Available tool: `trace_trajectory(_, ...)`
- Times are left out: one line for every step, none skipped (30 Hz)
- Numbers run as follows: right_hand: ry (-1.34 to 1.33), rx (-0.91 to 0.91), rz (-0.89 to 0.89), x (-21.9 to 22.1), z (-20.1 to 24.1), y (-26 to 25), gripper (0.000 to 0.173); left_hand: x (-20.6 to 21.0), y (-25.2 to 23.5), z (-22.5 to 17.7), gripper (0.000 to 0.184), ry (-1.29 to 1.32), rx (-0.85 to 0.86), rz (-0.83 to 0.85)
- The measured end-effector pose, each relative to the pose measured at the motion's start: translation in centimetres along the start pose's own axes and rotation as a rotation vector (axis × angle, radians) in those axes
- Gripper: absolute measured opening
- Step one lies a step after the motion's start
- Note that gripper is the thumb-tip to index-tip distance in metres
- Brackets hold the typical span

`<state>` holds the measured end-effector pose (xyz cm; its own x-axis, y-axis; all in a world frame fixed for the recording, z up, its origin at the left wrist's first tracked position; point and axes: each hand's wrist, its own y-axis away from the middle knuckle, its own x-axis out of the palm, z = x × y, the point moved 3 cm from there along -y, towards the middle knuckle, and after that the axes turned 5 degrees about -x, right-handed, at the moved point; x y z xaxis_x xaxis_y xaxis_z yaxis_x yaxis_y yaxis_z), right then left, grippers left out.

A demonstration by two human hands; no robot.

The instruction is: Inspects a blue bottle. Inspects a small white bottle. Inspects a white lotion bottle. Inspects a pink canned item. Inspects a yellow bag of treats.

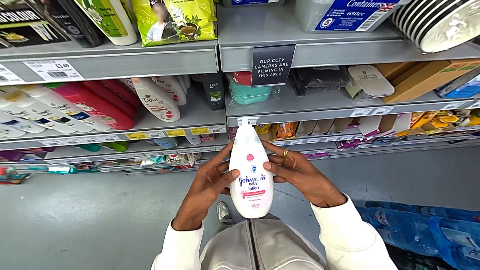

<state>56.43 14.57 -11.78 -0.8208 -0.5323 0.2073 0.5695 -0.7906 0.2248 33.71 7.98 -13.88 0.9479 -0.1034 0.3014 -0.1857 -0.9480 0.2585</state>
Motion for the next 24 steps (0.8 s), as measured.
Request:
trace_trajectory(-0.001,-0.001,0.000,0.0,0.0,0.0,0.059,0.0,0.0,0.0,0.065,0.002,-0.005,-0.004)
trace_trajectory(-0.001,0.000,-0.003,0.0,0.0,0.0,0.059,0.0,0.0,0.0,0.065,0.003,-0.007,-0.007)
trace_trajectory(-0.001,0.001,-0.006,0.1,0.1,0.0,0.059,0.0,0.1,0.0,0.065,0.004,-0.006,-0.007)
trace_trajectory(-0.001,0.003,-0.009,0.1,0.1,0.0,0.059,0.0,0.1,0.0,0.066,0.003,-0.005,-0.005)
trace_trajectory(-0.001,0.004,-0.011,0.1,0.1,0.0,0.059,0.0,0.1,0.0,0.066,0.001,-0.003,-0.003)
trace_trajectory(0.001,0.006,-0.011,0.1,0.1,0.0,0.059,0.0,0.1,0.0,0.065,-0.001,-0.002,-0.005)
trace_trajectory(0.001,0.008,-0.012,0.1,0.1,0.0,0.059,0.0,0.1,-0.1,0.065,-0.003,-0.002,-0.010)
trace_trajectory(0.004,0.010,-0.011,0.1,0.2,0.0,0.058,0.1,0.2,-0.1,0.064,-0.005,-0.002,-0.012)
trace_trajectory(0.011,0.011,-0.010,0.1,0.2,0.0,0.058,0.1,0.2,-0.2,0.064,-0.007,-0.002,-0.014)
trace_trajectory(0.018,0.010,-0.005,0.1,0.3,0.0,0.058,0.1,0.2,-0.2,0.064,-0.008,-0.001,-0.016)
trace_trajectory(0.019,0.006,0.000,0.1,0.4,-0.1,0.058,0.1,0.2,-0.3,0.064,-0.008,0.002,-0.017)
trace_trajectory(0.014,-0.003,0.002,0.1,0.6,-0.1,0.058,0.0,0.2,-0.3,0.064,-0.008,0.006,-0.014)
trace_trajectory(0.012,-0.014,0.006,0.2,0.7,-0.1,0.058,0.0,0.1,-0.4,0.064,-0.011,0.011,-0.007)
trace_trajectory(0.011,-0.025,0.013,0.2,0.8,-0.1,0.058,0.1,0.2,-0.5,0.064,-0.014,0.017,-0.004)
trace_trajectory(0.012,-0.032,0.019,0.2,0.9,-0.1,0.058,0.1,0.2,-0.6,0.065,-0.017,0.023,-0.004)
trace_trajectory(0.014,-0.037,0.021,0.3,1.0,-0.1,0.058,0.1,0.2,-0.7,0.065,-0.018,0.024,-0.009)
trace_trajectory(0.017,-0.038,0.020,0.3,1.1,-0.1,0.058,0.1,0.3,-0.8,0.065,-0.018,0.025,-0.015)
trace_trajectory(0.018,-0.038,0.020,0.3,1.2,-0.1,0.058,0.1,0.3,-0.9,0.065,-0.019,0.026,-0.018)
trace_trajectory(0.022,-0.038,0.017,0.4,1.2,-0.1,0.057,0.1,0.4,-0.9,0.064,-0.019,0.026,-0.020)
trace_trajectory(0.025,-0.037,0.013,0.4,1.2,-0.1,0.058,0.2,0.4,-0.9,0.065,-0.017,0.026,-0.025)
trace_trajectory(0.026,-0.036,0.013,0.4,1.1,-0.2,0.058,0.2,0.3,-0.8,0.066,-0.015,0.027,-0.030)
trace_trajectory(0.027,-0.031,0.011,0.4,1.0,-0.2,0.058,0.3,0.3,-0.7,0.067,-0.015,0.028,-0.034)
trace_trajectory(0.027,-0.023,0.007,0.4,0.8,-0.2,0.058,0.3,0.3,-0.5,0.069,-0.015,0.026,-0.041)
trace_trajectory(0.022,-0.011,0.001,0.5,0.6,-0.1,0.058,0.3,0.3,-0.2,0.070,-0.015,0.020,-0.049)
